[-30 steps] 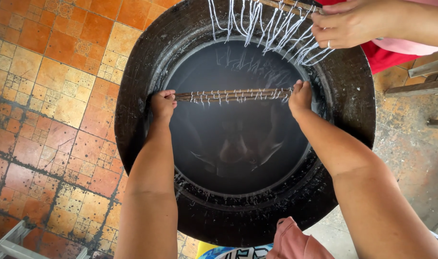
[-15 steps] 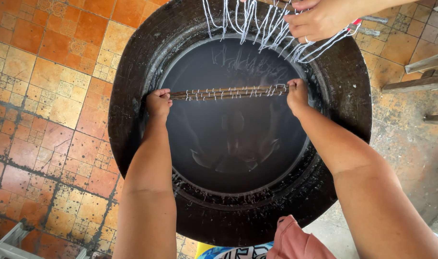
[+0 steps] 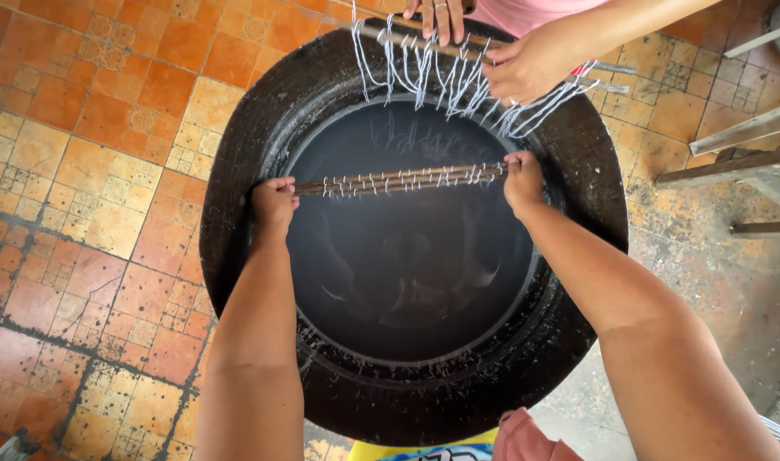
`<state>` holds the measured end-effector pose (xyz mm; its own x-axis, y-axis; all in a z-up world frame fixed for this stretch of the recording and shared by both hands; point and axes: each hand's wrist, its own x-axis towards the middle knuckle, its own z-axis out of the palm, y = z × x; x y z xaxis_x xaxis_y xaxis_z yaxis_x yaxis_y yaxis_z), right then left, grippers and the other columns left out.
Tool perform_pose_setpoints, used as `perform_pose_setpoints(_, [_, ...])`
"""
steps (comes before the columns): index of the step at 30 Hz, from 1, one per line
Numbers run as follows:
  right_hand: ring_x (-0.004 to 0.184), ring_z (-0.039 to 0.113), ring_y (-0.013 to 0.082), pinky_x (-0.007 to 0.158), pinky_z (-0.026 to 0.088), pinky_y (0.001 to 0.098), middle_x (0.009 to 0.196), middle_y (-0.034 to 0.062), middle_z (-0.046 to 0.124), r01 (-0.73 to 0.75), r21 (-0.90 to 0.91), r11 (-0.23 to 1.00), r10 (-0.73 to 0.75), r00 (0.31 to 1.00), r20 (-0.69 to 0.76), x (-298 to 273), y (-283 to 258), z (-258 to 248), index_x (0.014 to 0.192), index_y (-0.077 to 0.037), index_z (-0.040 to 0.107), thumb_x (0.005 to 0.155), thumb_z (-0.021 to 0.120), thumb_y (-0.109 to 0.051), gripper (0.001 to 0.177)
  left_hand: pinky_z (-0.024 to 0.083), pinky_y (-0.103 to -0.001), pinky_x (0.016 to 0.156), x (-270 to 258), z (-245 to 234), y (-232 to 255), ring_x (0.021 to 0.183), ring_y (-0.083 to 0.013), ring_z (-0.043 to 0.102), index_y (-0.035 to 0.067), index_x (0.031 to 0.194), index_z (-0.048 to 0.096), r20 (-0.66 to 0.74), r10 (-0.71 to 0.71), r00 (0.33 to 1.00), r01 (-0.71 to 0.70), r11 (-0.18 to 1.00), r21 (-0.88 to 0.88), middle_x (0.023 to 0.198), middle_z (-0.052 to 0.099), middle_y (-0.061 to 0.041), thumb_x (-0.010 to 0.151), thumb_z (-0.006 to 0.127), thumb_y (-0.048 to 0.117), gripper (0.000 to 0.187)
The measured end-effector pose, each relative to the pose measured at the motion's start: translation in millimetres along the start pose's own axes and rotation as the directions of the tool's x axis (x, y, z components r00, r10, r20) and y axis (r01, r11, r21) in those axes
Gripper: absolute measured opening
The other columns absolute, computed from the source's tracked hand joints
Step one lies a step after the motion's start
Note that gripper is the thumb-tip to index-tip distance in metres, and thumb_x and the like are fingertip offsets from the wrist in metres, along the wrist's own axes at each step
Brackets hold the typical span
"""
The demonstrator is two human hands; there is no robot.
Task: Dipping racks of candle wicks into a vat of molten wax and hanging them on a frame to cool.
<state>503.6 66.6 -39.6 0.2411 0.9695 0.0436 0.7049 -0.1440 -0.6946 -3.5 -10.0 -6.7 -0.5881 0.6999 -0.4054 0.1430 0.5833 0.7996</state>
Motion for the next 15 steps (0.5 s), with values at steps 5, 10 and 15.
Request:
perform_pose_setpoints(5, [0.105,0.068,0.0336,0.089,0.054,0.0438,0.100,0.0107,0.072,-0.054,-0.003,0.999,0.054,0.997,0.053,1,12,21,0.100,-0.017,0.070,0.105,0.052,-0.020,0.020,0.068,-0.031,0.066,12,12,-25,0.074,-0.0255,0.076,0.005,0.111,0.077,-0.017,0.010,1.000,-0.009,1.000,0.013,0.099,0.074,-0.022,0.095,0.066,0.003,0.019])
perform_pose_setpoints(10, [0.105,0.068,0.0332,0.090,0.055,0.0435,0.101,0.0093,0.073,-0.076,-0.056,0.996,0.080,0.994,0.077,12,37,45,0.101,-0.018,0.071,0.106,0.053,-0.023,0.019,0.068,-0.035,0.067,21,20,-34,0.078,-0.0300,0.076,0.003,0.112,0.076,-0.053,-0.001,0.999,0.003,1.000,0.029,0.103,0.074,-0.024,0.095,0.066,0.002,0.020])
perform_pose_setpoints(15, [0.099,0.068,0.0399,0.086,0.055,0.0467,0.097,0.0177,0.072,0.113,0.012,0.994,-0.113,0.993,0.040,12,32,43,0.097,-0.009,0.071,0.102,0.056,-0.012,0.017,0.068,-0.032,0.064,20,22,-35,0.076,-0.0302,0.076,0.001,0.112,0.076,-0.073,0.048,0.996,-0.046,0.998,0.030,0.103,0.073,-0.026,0.094,0.067,0.000,0.019])
